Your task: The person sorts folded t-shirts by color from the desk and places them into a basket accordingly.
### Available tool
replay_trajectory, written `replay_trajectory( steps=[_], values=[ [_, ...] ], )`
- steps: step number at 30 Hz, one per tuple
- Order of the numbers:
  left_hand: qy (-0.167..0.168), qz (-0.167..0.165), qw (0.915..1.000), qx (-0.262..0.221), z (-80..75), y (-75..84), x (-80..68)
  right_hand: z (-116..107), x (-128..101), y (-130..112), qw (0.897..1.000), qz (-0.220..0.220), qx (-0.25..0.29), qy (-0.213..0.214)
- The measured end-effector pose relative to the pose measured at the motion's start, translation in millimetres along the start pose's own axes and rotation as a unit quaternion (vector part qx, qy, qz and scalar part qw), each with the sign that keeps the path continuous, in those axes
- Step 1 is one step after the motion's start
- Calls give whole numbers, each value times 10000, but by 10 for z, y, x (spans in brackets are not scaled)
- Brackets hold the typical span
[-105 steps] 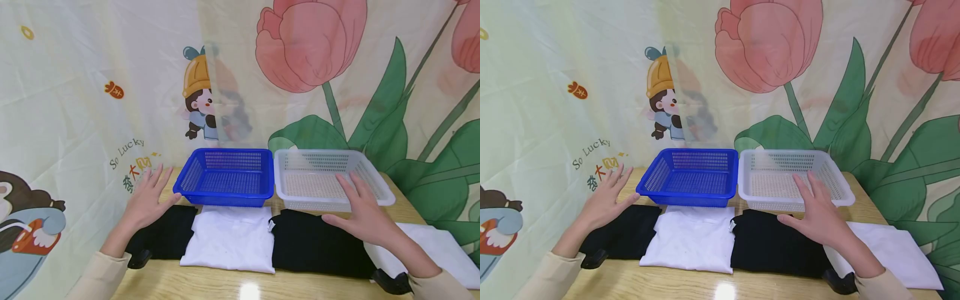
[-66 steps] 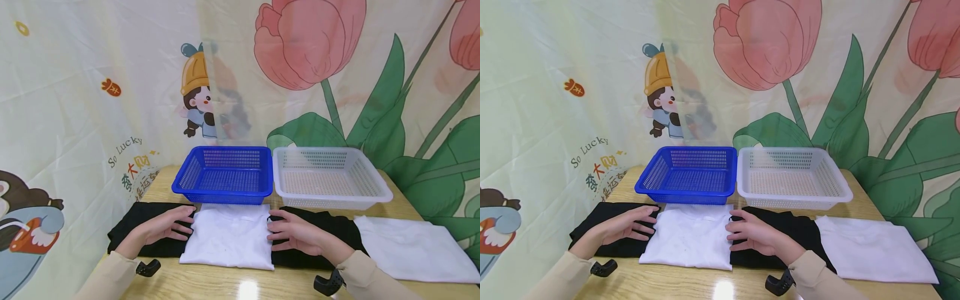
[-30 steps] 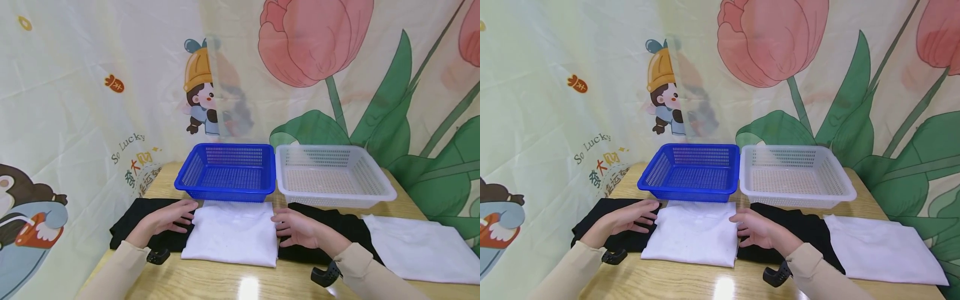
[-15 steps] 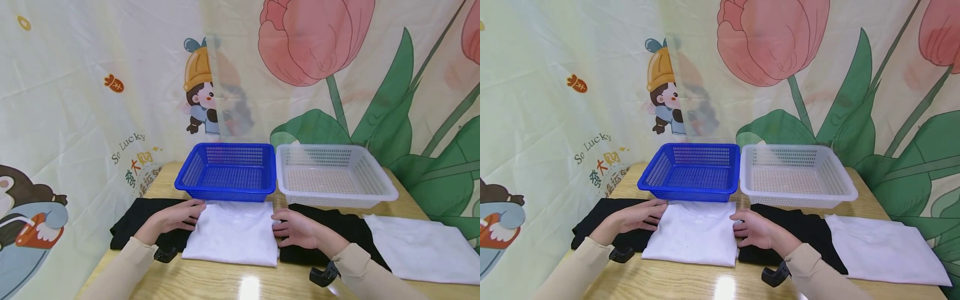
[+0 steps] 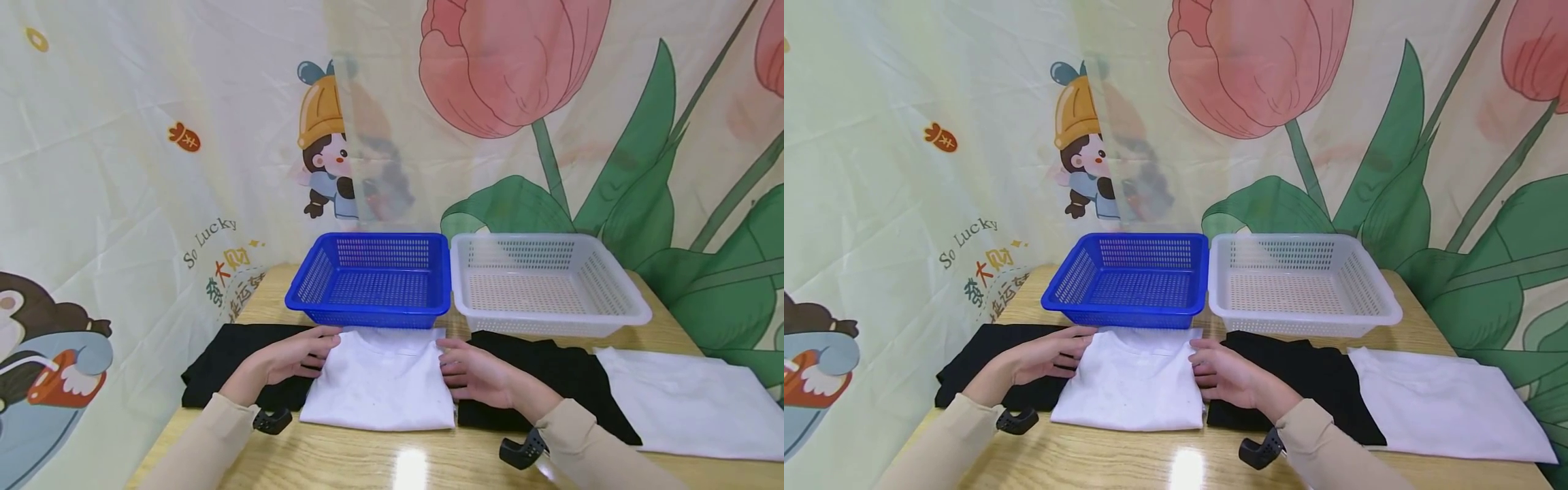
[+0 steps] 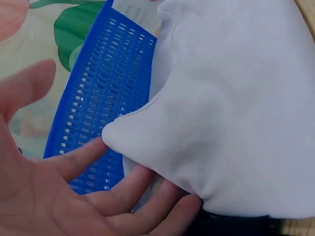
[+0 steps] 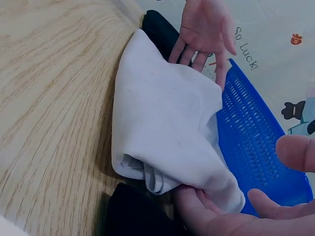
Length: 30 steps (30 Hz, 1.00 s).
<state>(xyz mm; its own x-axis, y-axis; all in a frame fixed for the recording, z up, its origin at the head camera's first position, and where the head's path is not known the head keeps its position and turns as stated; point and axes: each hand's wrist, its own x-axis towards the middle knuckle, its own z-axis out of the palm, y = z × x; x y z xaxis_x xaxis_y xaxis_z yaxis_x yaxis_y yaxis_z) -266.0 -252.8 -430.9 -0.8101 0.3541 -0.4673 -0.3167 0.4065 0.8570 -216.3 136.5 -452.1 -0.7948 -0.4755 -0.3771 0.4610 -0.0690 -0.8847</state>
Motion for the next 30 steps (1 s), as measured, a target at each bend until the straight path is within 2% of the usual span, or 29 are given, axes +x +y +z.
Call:
replay_trajectory(
  steps=[6, 11, 17, 23, 30],
  values=[
    [-262, 158, 9995, 64, 38, -30, 0, 50, 42, 55, 9998, -101, -189, 50],
    [-364, 238, 9990, 62, 66, -135, -12, 119, 51, 76, 9988, -169, -365, 274],
    [-406, 353, 9985, -61, 82, -268, -12, 173, 76, 89, 9983, -172, -363, 417],
    [-627, 535, 9965, -157, 115, -325, 15, 183, 138, 170, 9979, -278, -343, 466],
    [-530, 646, 9959, -353, 148, -380, 47, 228, 213, 252, 9905, -639, -1002, 692]
  ],
)
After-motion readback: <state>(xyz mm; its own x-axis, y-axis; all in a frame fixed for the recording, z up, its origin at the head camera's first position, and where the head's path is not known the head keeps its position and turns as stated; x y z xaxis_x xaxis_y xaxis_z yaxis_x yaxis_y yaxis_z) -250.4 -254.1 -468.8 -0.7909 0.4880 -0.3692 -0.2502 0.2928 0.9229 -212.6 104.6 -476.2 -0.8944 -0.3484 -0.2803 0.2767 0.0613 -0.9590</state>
